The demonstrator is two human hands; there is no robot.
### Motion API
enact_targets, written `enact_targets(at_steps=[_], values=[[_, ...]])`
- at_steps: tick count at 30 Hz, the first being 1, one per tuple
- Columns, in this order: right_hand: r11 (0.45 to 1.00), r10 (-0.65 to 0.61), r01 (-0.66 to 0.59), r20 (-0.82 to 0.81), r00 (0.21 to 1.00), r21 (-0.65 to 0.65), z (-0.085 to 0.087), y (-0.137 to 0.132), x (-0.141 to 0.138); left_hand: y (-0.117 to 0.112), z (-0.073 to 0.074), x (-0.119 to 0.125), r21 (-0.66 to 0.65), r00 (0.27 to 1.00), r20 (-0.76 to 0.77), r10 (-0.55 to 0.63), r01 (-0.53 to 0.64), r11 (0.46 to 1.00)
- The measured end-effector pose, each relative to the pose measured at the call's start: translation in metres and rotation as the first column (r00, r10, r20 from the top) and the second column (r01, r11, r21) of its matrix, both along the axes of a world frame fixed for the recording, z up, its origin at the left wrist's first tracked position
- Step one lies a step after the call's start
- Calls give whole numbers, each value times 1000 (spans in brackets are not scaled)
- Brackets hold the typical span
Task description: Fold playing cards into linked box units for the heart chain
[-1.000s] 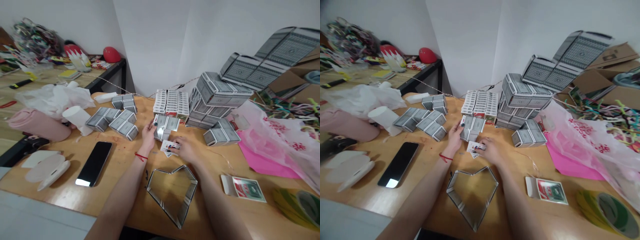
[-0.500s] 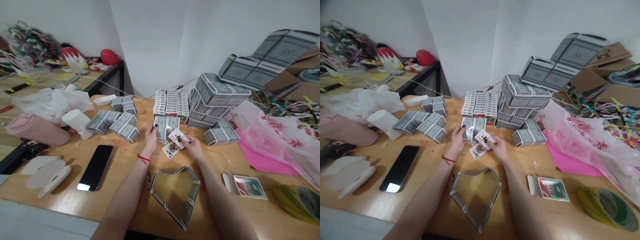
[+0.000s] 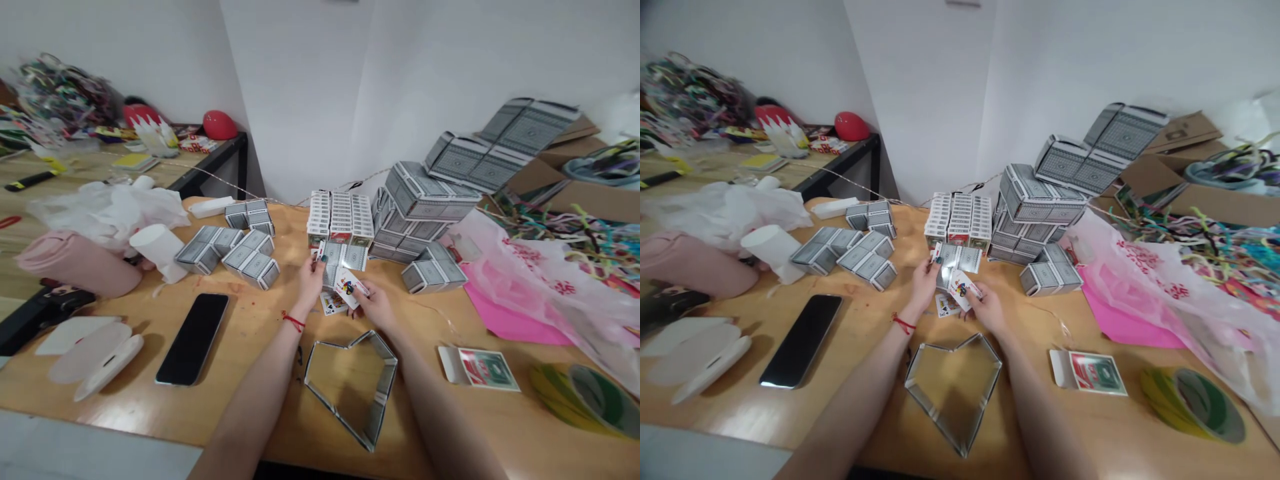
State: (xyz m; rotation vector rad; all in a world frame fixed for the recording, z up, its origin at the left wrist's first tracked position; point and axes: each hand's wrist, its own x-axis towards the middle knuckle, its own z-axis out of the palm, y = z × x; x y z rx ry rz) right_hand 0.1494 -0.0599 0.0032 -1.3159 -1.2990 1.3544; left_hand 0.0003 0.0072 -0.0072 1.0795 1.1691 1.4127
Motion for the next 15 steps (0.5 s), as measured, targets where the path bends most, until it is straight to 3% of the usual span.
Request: enact_targets(at_steps=[5, 9, 15], values=[[999, -5, 2, 80, 997, 34, -6, -2, -1, -2, 2, -1, -30, 996, 1, -94, 94, 995], [995, 102, -103, 92, 991, 5, -6, 3, 3, -2, 4, -4, -58, 996, -4, -90, 89, 994], [995, 88, -85, 38, 995, -59, -4, 7, 5, 0, 3, -7, -60, 994, -18, -106, 105, 993]])
